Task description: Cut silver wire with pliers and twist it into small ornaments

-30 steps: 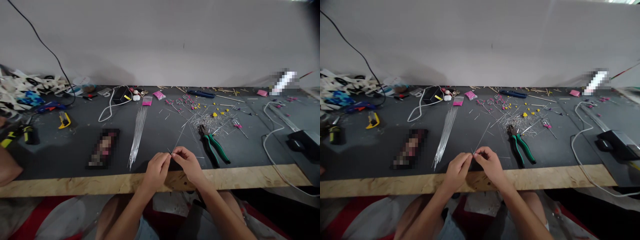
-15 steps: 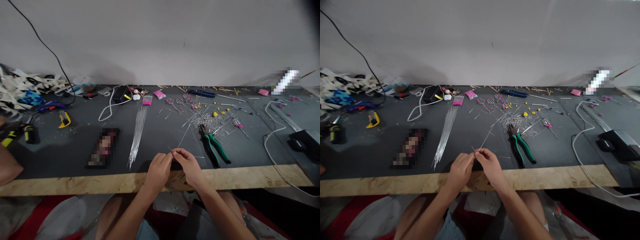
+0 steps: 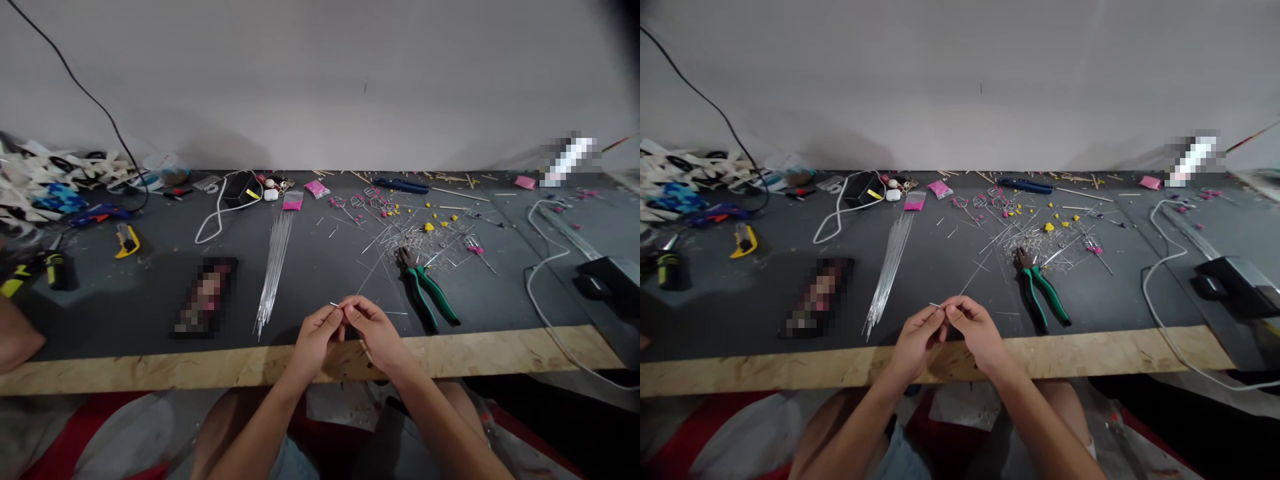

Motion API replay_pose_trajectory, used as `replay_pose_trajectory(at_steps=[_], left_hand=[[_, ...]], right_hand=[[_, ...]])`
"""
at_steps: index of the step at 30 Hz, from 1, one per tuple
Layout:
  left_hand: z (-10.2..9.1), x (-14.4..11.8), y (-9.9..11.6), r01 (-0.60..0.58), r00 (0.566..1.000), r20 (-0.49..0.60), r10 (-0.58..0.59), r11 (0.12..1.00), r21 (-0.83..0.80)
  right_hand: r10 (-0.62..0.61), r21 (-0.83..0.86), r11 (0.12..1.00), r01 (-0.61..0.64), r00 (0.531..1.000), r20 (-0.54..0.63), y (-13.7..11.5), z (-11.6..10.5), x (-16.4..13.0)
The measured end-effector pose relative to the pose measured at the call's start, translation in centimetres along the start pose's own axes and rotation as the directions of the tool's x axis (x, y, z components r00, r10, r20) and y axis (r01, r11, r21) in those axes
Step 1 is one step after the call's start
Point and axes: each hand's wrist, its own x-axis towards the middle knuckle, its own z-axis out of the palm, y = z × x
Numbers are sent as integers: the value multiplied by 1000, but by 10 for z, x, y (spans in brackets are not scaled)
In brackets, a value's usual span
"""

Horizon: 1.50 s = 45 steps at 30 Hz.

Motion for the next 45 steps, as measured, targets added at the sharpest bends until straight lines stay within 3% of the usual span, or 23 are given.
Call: replay_pose_trajectory(at_steps=[4,7,9,12,14,17,20,22,24,27,32,36,41,45], left_hand=[[5,1,-2,174,985,74,-158,921,-350],[6,2,-1,196,981,89,-174,893,-406],[4,2,1,153,988,57,-142,938,-312],[-1,1,6,-41,999,-2,41,993,110],[-6,-1,9,-207,976,33,215,872,445],[-12,-3,10,-366,906,150,395,554,748],[-17,-3,9,-411,851,235,470,318,854],[-18,-4,8,-428,828,273,489,239,872],[-18,-4,9,-432,826,290,484,212,876],[-18,-4,10,-411,857,270,438,266,872],[-18,-2,11,-358,913,181,365,509,783],[-17,-2,14,-286,949,116,293,646,707],[-16,-3,21,-186,980,42,196,812,553],[-15,-4,22,-117,993,66,99,902,416]], right_hand=[[7,56,998,-10,999,47,0,3,0],[32,91,995,-39,996,78,1,5,1],[24,121,992,-32,998,60,2,5,1],[3,150,989,-1,1000,-10,0,5,2],[22,137,990,-16,999,-45,-2,5,2],[99,123,989,-86,990,-103,-6,4,2],[172,100,982,-161,979,-112,-9,2,1],[192,81,979,-185,977,-89,-9,0,0],[195,60,980,-190,977,-87,-8,-1,0],[147,-3,989,-148,982,-121,-4,-2,1],[28,-17,999,-31,982,-185,4,2,2],[-18,-23,1000,13,970,-243,7,6,-1],[-65,-46,997,57,977,-201,3,6,-3],[-67,45,996,77,977,-202,-1,7,-3]])
